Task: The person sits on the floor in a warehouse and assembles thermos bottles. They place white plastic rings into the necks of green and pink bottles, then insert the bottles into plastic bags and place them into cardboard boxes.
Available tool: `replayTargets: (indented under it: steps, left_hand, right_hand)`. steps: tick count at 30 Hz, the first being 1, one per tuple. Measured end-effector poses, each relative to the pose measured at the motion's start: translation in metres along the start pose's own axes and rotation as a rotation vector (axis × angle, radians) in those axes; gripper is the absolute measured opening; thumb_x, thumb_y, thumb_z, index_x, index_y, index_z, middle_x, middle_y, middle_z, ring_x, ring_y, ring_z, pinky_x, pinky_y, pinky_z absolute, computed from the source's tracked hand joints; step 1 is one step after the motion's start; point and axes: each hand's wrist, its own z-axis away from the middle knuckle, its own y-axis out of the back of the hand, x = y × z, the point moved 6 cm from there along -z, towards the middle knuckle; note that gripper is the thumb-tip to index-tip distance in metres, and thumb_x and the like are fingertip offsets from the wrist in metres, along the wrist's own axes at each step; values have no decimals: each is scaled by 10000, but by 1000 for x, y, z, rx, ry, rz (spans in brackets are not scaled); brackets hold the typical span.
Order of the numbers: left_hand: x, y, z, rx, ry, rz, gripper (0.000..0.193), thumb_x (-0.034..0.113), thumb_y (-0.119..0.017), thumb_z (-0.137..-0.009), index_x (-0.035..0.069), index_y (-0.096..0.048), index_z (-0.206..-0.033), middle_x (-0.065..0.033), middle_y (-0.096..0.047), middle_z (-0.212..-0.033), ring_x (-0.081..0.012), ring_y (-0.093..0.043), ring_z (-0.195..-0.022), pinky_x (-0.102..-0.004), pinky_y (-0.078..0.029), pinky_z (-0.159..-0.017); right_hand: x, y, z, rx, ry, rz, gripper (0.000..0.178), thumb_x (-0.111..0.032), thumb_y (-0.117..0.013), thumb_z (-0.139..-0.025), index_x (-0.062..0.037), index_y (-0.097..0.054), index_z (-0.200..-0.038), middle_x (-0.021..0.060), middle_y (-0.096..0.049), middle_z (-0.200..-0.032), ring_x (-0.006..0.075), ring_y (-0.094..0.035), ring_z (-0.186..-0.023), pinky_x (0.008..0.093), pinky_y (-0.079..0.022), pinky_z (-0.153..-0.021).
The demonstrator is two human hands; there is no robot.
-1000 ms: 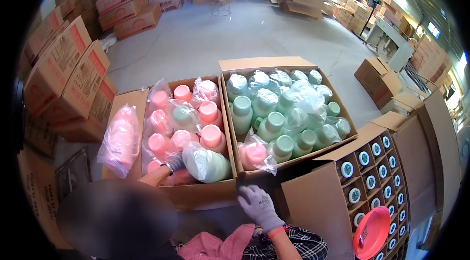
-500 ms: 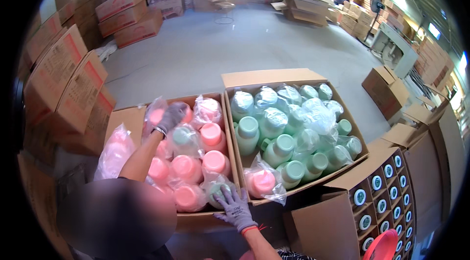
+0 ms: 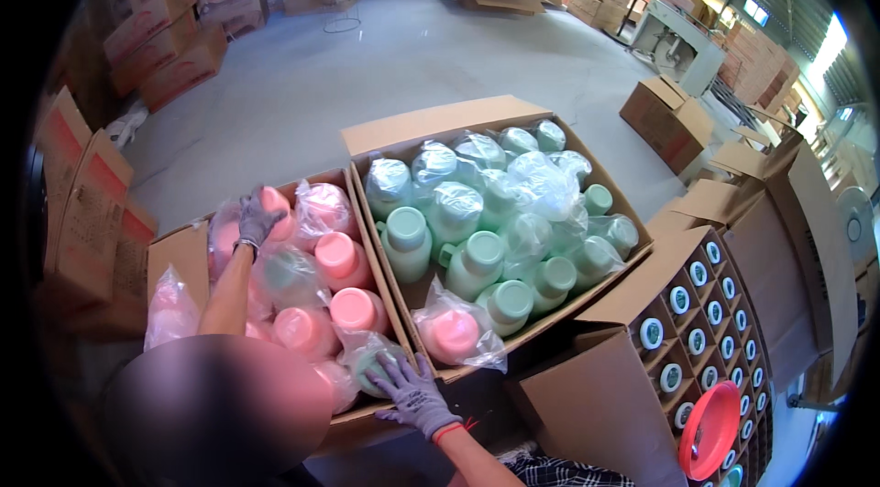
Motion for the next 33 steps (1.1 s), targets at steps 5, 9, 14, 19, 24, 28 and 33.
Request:
replayTargets:
  steps: [5,9,14,19,24,28,33]
  left_hand:
    - [73,103,44,74,-153,386,926,370,-847,-711,97,-351,-1443,-230,-492,-1299,-393,-532,-1166,-437,-489,-951]
    - [62,78,51,-284,181,950,794,488,-794,-766,83,-461,-1361,-129,-552,-1251,-277,-587,-1093,-412,-542,-868]
    - [16,-43,35,-525,351,1390,703,639,-712,-781,134,-577,-1251,-57,-624,-1119,-211,-616,-1005,-412,-581,-764]
    - [15,-53,30,-695,312,1286,697,678,-694,-767,152,-613,-1217,-46,-618,-1074,-187,-604,-969,-372,-582,-708]
    - [31,27,28,-443,111,1260,661,656,-683,-784,146,-606,-1198,-17,-608,-1069,-147,-598,-949,-343,-571,-715]
    - [115,187,100,-2,-608,744,534,358,-794,-796,76,-561,-1187,-46,-596,-1109,-173,-604,-950,-340,-548,-776]
    - [204,281,272,431,-792,388,608,117,-818,-743,28,-487,-1246,-107,-579,-1142,-254,-592,-1011,-360,-493,-896]
  right_hand:
    - [0,2,-2,24,-14,45,897,-675,-611,-784,-311,-288,-1537,86,-219,-1615,349,-223,-1467,645,-103,-1151]
    - [4,-2,-3,76,-3,7,904,-673,-617,-779,-306,-287,-1536,87,-214,-1618,363,-263,-1448,637,-114,-1154]
    - [5,-1,0,91,0,0,890,-677,-605,-781,-310,-298,-1532,104,-250,-1599,385,-321,-1412,644,-150,-1141]
    - [4,2,5,-22,-39,-30,920,-650,-629,-784,-313,-245,-1548,81,-165,-1631,371,-213,-1470,617,-107,-1168]
    - [-3,4,4,-48,-49,-35,914,-628,-639,-790,-309,-243,-1550,91,-166,-1629,364,-212,-1470,597,-103,-1179]
    - [-9,1,-4,19,4,31,904,-673,-595,-798,-305,-254,-1550,111,-172,-1626,383,-241,-1459,627,-100,-1156]
    - [6,15,1,199,-222,-294,965,-650,-652,-784,-260,-223,-1555,185,-139,-1613,411,-169,-1472,621,-141,-1154]
